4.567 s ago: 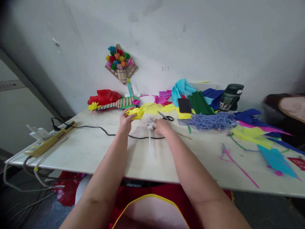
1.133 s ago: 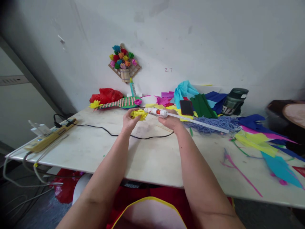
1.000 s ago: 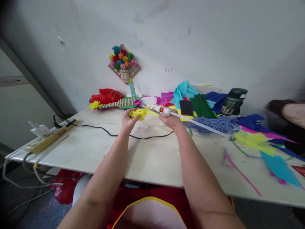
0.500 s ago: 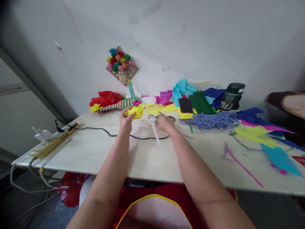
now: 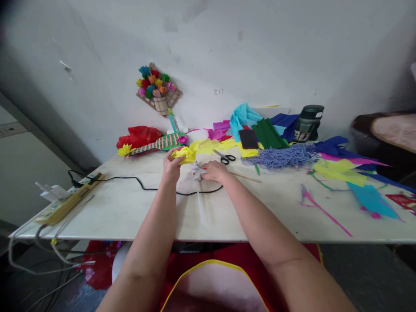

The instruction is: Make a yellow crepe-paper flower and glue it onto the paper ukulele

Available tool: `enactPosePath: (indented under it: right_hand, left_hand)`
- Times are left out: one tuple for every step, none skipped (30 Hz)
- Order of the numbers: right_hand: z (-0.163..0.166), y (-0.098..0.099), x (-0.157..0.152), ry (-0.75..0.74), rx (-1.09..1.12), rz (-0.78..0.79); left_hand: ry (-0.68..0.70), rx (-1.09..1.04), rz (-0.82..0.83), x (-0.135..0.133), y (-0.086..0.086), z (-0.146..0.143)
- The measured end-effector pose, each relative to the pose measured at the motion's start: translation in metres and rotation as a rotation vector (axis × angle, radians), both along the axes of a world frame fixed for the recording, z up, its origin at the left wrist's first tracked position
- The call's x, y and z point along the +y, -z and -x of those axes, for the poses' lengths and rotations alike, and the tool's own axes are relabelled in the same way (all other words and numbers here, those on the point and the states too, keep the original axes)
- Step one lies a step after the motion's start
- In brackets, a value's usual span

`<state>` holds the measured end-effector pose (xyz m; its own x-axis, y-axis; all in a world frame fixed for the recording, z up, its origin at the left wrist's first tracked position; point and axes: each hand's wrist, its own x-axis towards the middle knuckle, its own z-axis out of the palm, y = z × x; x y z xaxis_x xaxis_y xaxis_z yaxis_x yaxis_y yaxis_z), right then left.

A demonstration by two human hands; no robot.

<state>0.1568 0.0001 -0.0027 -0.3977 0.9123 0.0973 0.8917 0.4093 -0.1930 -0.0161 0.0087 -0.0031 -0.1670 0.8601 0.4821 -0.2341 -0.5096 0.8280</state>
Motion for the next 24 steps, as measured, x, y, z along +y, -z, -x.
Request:
enactPosePath:
  right_hand:
    - [-0.004, -0.002, 0.002, 0.015, 0.029, -0.009]
    - [-0.010, -0.005, 0.004, 0.040, 0.058, -0.027]
    - [-0.017, -0.007, 0.006, 0.103, 0.082, -0.052]
    - [-0.024, -0.009, 0.008, 0.176, 0.091, -0.080]
    - [-0.032, -0.011, 0.010, 0.234, 0.085, -0.106]
    - [-0.039, -0.012, 0.011, 0.269, 0.057, -0.114]
    - [-0.046, -0.014, 0.012, 0.305, 0.012, -0.082]
    - [-0.051, -0.015, 0.013, 0.335, -0.031, -0.033]
    - [-0.055, -0.016, 0.013, 0.353, -0.075, 0.020]
    - [-0.057, -0.016, 0.012, 0.363, -0.113, 0.071]
    - [-0.058, -0.017, 0.011, 0.363, -0.140, 0.108]
    - [-0.057, -0.018, 0.010, 0.356, -0.159, 0.132]
    - [-0.056, -0.018, 0.009, 0.347, -0.169, 0.140]
    - [-0.054, -0.019, 0.007, 0.336, -0.171, 0.137]
    - [-0.052, -0.020, 0.006, 0.325, -0.170, 0.129]
    - [-0.051, -0.020, 0.004, 0.315, -0.168, 0.122]
    - [-0.049, -0.021, 0.003, 0.303, -0.166, 0.114]
    - [-0.049, -0.022, 0.002, 0.293, -0.164, 0.111]
    - [-0.048, -0.023, 0.001, 0.285, -0.163, 0.112]
    - [-0.048, -0.024, 0.001, 0.280, -0.164, 0.117]
    - [-0.047, -0.025, 0.000, 0.277, -0.166, 0.122]
    - [-0.047, -0.026, -0.001, 0.275, -0.168, 0.126]
    - [-0.047, -0.027, -0.001, 0.272, -0.171, 0.130]
    - [-0.046, -0.027, -0.001, 0.267, -0.174, 0.130]
  left_hand:
    - [0.000, 0.013, 0.001, 0.000, 0.000, 0.000]
    - [0.002, 0.023, 0.003, 0.000, 0.000, 0.000]
    - [0.009, 0.030, 0.006, -0.001, 0.000, 0.000]
    - [0.020, 0.033, 0.012, -0.001, 0.000, 0.000]
    - [0.035, 0.036, 0.021, -0.002, -0.001, 0.000]
    - [0.054, 0.038, 0.033, -0.003, -0.001, -0.001]
    - [0.073, 0.040, 0.047, -0.004, -0.001, -0.001]
    - [0.090, 0.041, 0.060, -0.004, -0.001, -0.001]
    - [0.103, 0.041, 0.070, -0.005, -0.001, -0.002]
    - [0.112, 0.041, 0.076, -0.005, -0.001, -0.002]
    - [0.115, 0.043, 0.079, -0.006, -0.001, -0.002]
    - [0.115, 0.048, 0.078, -0.006, -0.001, -0.002]
    - [0.115, 0.053, 0.076, -0.006, -0.001, -0.002]
    - [0.118, 0.059, 0.075, -0.006, 0.000, -0.002]
    - [0.124, 0.063, 0.077, -0.006, 0.000, -0.002]
    - [0.130, 0.062, 0.082, -0.005, 0.000, -0.002]
    - [0.133, 0.059, 0.088, -0.005, 0.001, -0.002]
    - [0.133, 0.056, 0.093, -0.005, 0.001, -0.002]
    - [0.129, 0.056, 0.097, -0.005, 0.001, -0.002]
    - [0.123, 0.060, 0.097, -0.004, 0.001, -0.001]
    - [0.116, 0.068, 0.096, -0.004, 0.002, -0.001]
    - [0.112, 0.077, 0.093, -0.004, 0.002, -0.001]
    - [0.111, 0.085, 0.089, -0.003, 0.002, -0.001]
    - [0.110, 0.089, 0.087, -0.003, 0.002, -0.001]
